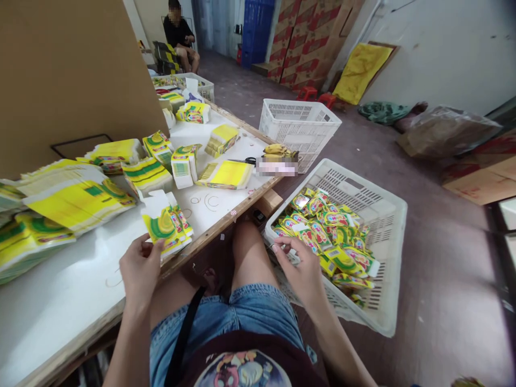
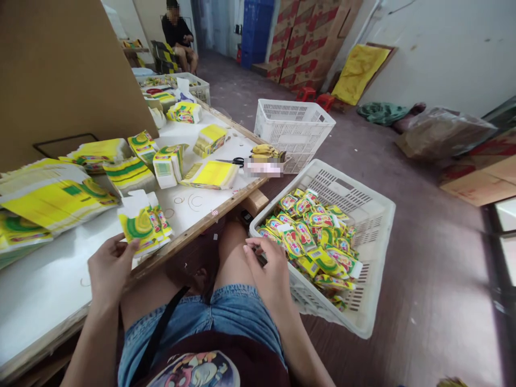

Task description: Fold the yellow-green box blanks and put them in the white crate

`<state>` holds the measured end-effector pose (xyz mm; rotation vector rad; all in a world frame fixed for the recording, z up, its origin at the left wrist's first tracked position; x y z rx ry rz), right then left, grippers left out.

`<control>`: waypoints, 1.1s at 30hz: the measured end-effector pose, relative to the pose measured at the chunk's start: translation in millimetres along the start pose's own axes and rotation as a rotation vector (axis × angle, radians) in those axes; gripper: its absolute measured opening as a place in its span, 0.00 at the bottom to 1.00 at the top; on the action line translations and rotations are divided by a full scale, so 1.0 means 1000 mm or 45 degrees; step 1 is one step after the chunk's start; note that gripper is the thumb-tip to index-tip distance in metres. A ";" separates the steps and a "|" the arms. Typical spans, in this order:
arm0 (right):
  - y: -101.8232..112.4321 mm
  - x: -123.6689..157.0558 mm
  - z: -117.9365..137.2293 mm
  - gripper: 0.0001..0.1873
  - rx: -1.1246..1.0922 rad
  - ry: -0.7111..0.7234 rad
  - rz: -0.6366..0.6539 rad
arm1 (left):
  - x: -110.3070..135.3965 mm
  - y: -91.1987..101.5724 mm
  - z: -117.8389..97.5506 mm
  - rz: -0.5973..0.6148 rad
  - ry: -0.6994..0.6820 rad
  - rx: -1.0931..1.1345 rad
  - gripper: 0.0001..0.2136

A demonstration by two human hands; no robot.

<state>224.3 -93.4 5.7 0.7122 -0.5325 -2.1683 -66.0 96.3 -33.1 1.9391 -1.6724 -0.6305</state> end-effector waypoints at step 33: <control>-0.051 0.029 0.027 0.18 -0.706 -0.182 0.040 | 0.123 -0.077 -0.054 1.103 0.271 1.155 0.17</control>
Point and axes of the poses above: each hand's wrist, its own x-axis away from the middle knuckle, its own y-axis out of the back of the hand, z = x × y, the point moved 4 cm from there along -x, towards the middle knuckle, and after that the axes turned 3 degrees about y, right-handed, at the moved point
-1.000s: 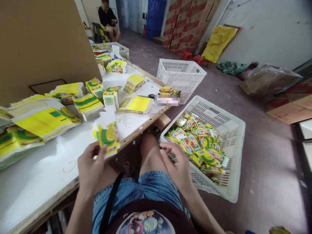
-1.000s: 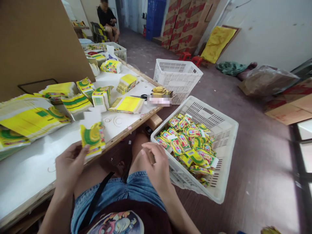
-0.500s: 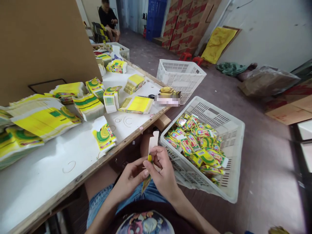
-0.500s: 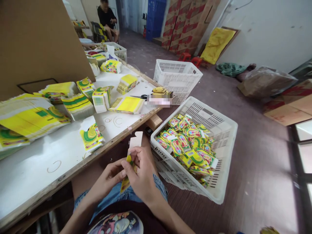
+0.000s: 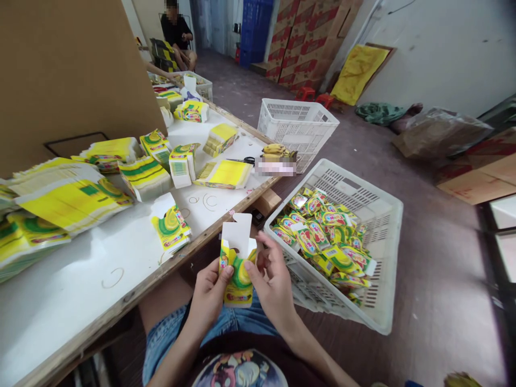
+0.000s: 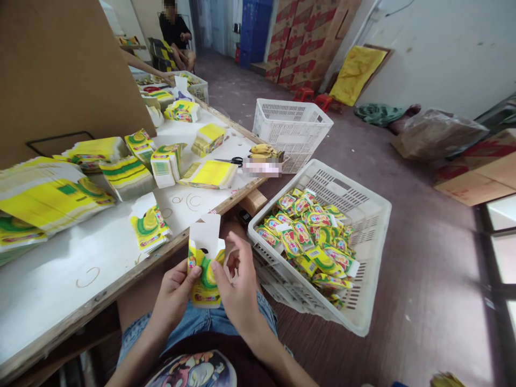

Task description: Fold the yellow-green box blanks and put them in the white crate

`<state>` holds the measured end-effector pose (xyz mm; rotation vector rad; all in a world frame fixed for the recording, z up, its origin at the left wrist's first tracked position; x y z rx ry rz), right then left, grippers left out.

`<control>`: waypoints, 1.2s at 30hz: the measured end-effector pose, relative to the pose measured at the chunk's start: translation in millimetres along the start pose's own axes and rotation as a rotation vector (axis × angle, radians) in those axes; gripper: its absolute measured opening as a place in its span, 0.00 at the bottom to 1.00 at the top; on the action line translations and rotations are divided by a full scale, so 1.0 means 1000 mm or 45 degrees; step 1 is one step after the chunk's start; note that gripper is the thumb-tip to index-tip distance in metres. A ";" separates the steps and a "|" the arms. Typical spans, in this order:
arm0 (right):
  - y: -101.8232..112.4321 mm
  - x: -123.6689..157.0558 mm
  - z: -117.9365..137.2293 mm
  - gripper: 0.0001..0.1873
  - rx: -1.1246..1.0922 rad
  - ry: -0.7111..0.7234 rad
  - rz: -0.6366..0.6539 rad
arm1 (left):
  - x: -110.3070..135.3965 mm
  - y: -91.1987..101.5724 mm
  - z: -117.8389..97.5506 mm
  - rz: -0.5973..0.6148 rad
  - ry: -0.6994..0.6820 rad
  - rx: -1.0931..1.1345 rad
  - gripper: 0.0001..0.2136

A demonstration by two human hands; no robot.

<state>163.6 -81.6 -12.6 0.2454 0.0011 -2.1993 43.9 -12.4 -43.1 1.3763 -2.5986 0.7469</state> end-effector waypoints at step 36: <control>0.021 -0.017 -0.002 0.21 -0.058 -0.007 0.226 | 0.009 -0.008 -0.012 0.332 0.035 0.032 0.34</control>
Point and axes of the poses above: each hand's wrist, its own x-axis away from the middle knuckle, its own y-axis out of the back of the hand, z = x × y, the point moved 4 cm from there along -x, towards the middle knuckle, and after that the axes turned 3 degrees about y, right-handed, at the moved point
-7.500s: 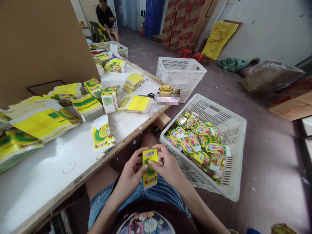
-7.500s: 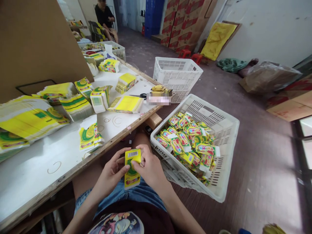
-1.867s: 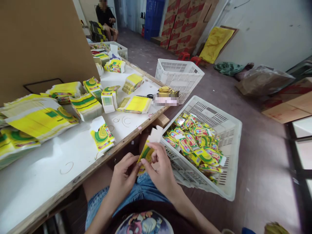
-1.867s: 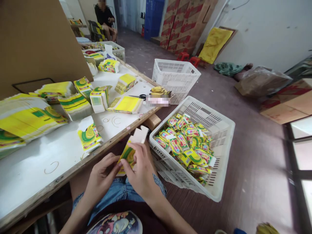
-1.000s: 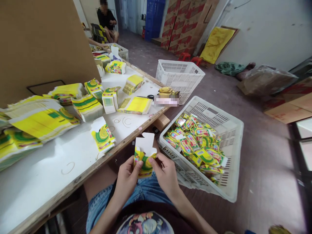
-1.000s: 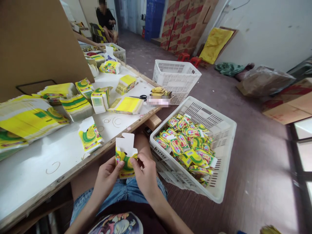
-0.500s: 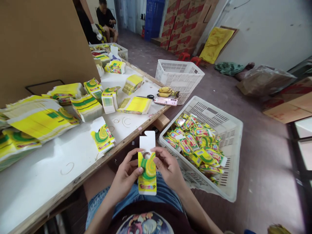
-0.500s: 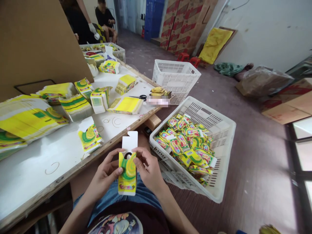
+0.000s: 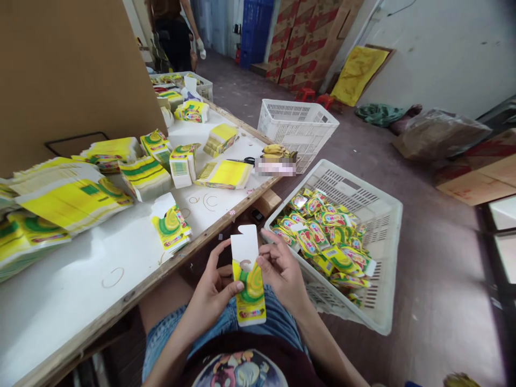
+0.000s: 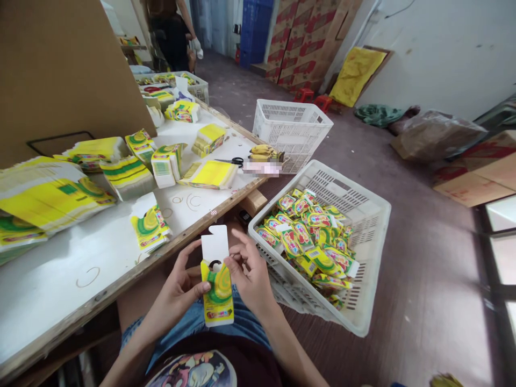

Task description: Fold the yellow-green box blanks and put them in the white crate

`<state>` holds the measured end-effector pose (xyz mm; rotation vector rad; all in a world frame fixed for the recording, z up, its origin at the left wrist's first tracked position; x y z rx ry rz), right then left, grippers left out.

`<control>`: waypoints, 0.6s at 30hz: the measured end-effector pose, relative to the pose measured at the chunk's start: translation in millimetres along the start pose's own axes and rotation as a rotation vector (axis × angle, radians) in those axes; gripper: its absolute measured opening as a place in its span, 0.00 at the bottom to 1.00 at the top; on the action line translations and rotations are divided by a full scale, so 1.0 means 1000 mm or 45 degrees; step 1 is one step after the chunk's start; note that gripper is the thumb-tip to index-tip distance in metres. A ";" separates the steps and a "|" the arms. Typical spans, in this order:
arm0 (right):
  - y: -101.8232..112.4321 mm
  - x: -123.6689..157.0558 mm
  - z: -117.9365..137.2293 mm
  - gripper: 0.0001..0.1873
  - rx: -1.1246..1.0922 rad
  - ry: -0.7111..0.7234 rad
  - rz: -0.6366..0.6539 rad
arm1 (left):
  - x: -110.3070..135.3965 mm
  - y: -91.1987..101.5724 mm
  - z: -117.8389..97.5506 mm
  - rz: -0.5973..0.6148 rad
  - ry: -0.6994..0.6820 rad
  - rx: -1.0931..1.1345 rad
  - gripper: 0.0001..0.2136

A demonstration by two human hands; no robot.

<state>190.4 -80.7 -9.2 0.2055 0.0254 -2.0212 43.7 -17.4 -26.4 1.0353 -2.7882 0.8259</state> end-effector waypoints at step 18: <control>-0.001 -0.003 -0.007 0.15 0.481 -0.171 0.237 | -0.003 0.008 0.008 -0.119 -0.039 -0.343 0.22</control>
Point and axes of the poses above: each hand's wrist, its own x-axis away from the middle knuckle, its own y-axis out of the back of the hand, z = x × y, the point moved 4 cm from there along -x, towards the middle knuckle, and after that the axes turned 3 degrees about y, right-handed, at the moved point
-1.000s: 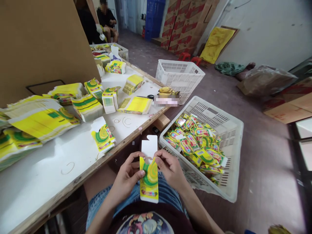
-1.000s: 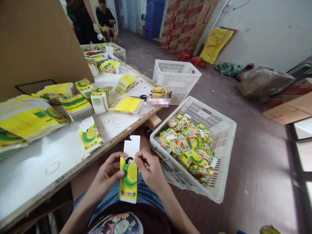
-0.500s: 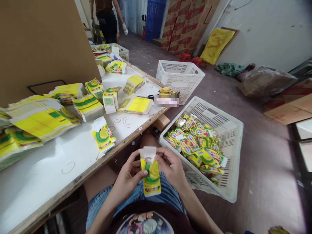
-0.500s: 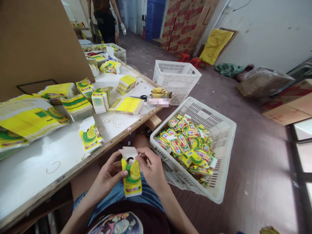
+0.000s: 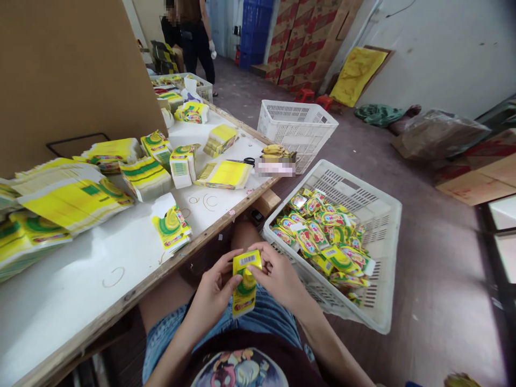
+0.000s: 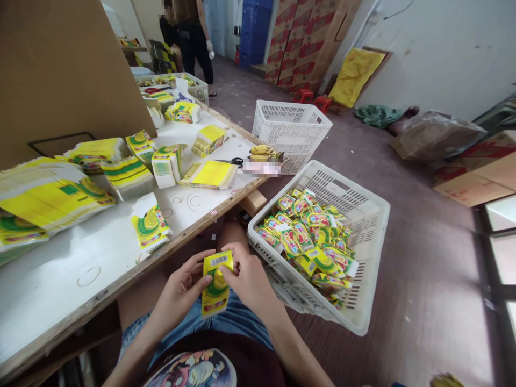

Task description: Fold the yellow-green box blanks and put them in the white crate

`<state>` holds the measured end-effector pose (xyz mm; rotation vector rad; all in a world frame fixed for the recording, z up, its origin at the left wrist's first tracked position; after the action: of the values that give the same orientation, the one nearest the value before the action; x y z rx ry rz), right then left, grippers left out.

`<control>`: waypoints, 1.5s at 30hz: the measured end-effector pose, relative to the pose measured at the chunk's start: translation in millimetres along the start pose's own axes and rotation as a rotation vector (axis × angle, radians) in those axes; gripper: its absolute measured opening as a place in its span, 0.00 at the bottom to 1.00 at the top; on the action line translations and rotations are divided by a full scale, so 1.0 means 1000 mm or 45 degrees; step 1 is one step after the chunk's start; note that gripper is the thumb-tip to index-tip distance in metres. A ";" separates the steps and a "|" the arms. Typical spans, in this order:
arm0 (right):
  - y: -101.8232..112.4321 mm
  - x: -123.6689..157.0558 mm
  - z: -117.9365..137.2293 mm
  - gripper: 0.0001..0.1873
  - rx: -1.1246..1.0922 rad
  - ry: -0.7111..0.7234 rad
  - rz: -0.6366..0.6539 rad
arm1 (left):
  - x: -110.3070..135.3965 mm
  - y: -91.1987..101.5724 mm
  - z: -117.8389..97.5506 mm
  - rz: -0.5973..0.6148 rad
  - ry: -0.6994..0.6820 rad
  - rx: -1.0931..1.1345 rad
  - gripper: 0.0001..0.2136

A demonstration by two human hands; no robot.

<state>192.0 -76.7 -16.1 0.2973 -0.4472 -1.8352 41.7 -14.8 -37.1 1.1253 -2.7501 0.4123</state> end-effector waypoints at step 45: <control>0.030 0.006 0.003 0.06 0.246 0.231 -0.645 | -0.002 0.159 -0.016 -1.254 0.013 -0.760 0.35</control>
<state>214.3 -90.2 -0.4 0.7589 -0.4503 -2.2318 -68.4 99.4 -54.1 1.9746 -1.7333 -0.4786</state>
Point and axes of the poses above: each hand's wrist, its own x-axis away from the middle knuckle, its own y-axis out of the back of the hand, z = x × y, the point moved 4 cm from there along -x, towards the middle knuckle, and after that the axes turned 3 degrees about y, right-handed, at the moved point
